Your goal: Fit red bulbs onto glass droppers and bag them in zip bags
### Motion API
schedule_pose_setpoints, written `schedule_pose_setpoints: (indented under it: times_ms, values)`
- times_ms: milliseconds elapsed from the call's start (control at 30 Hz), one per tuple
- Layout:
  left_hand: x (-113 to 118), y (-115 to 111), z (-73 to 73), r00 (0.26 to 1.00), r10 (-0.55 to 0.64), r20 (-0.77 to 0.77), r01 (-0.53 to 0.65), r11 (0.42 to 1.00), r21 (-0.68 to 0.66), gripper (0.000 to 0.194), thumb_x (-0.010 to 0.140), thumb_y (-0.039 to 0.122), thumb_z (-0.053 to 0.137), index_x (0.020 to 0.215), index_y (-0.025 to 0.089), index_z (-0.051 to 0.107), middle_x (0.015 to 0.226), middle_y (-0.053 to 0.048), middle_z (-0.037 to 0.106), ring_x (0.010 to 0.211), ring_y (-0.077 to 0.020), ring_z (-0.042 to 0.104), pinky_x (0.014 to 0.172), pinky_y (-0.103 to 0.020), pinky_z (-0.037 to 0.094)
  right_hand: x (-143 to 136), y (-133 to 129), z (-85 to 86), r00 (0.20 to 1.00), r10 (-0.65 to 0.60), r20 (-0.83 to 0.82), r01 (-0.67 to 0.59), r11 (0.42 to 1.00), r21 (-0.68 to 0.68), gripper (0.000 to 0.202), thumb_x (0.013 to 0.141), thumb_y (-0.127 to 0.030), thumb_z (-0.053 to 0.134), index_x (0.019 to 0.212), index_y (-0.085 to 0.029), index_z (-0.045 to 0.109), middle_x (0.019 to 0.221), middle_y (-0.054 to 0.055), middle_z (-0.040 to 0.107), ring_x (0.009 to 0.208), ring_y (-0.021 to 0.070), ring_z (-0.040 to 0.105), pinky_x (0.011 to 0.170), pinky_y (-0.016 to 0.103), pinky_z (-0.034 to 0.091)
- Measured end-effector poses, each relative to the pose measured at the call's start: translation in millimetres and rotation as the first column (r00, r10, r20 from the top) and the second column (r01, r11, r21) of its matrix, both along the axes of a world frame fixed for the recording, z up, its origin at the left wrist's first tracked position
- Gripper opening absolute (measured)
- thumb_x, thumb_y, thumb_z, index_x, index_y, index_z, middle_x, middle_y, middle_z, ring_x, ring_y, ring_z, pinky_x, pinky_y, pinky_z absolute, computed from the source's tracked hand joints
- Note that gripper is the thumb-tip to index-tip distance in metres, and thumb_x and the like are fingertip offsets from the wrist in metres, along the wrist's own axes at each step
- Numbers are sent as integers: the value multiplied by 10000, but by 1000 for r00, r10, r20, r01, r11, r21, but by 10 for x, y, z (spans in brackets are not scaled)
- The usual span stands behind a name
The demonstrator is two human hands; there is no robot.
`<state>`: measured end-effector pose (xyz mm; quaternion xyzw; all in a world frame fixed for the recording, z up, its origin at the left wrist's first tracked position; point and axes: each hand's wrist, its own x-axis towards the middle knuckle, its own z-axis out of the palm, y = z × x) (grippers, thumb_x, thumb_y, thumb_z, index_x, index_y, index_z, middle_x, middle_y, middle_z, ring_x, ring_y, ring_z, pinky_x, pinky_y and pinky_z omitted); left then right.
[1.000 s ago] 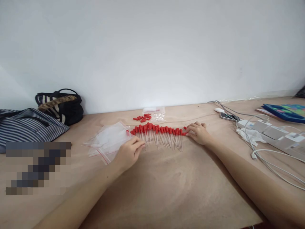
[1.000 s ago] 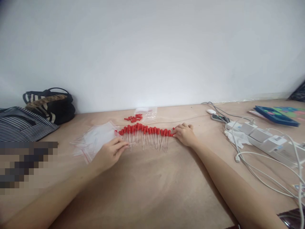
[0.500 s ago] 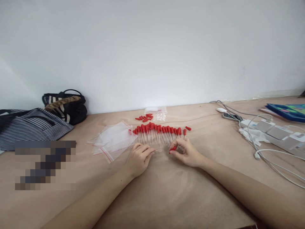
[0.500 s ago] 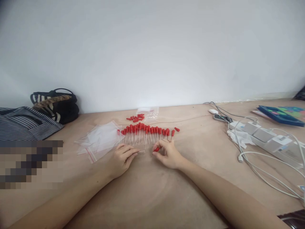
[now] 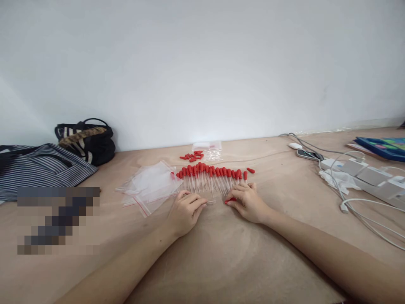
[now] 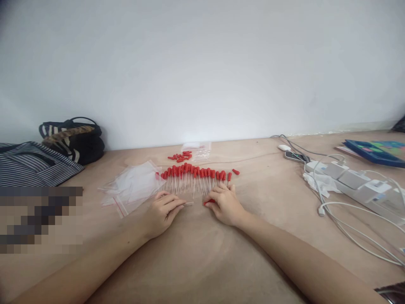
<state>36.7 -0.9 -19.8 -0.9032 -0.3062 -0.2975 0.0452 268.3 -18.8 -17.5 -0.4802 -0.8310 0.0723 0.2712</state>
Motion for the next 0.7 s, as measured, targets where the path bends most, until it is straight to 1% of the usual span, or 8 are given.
schedule_pose_setpoints:
  times_ms: [167,300,500,700]
  values:
    - [15,5,-29,999,-30,23,28,998,55,201,875,176,413,882,188,614,738,-2,648,645,-114,562,756,-324,363,-119,6,5,996,43,-74,-44,999,-15,114,820,-279,514,824,-244,623,799,11,656,794,173,499,730,351,246]
    - [22,7,-35,999,-39,33,37,997,60,201,878,172,411,891,186,611,739,-3,644,651,-114,559,754,-321,359,-152,17,10,991,76,-114,-81,996,-38,158,835,-286,492,879,-249,639,834,25,660,801,176,498,742,362,257]
    - [23,-16,-10,998,-57,4,56,997,43,220,878,169,400,910,193,617,701,3,616,620,-104,541,768,-326,343,-175,17,-19,971,69,-227,-101,987,-129,127,815,-256,518,805,-246,644,771,11,645,824,179,520,833,428,242]
    - [31,-56,-17,1000,-11,-10,12,996,92,248,889,195,377,893,215,625,644,29,578,556,-77,501,775,-328,289,-191,7,-73,951,55,-305,-102,985,-140,86,765,-286,581,771,-239,652,762,12,626,805,176,545,895,475,229]
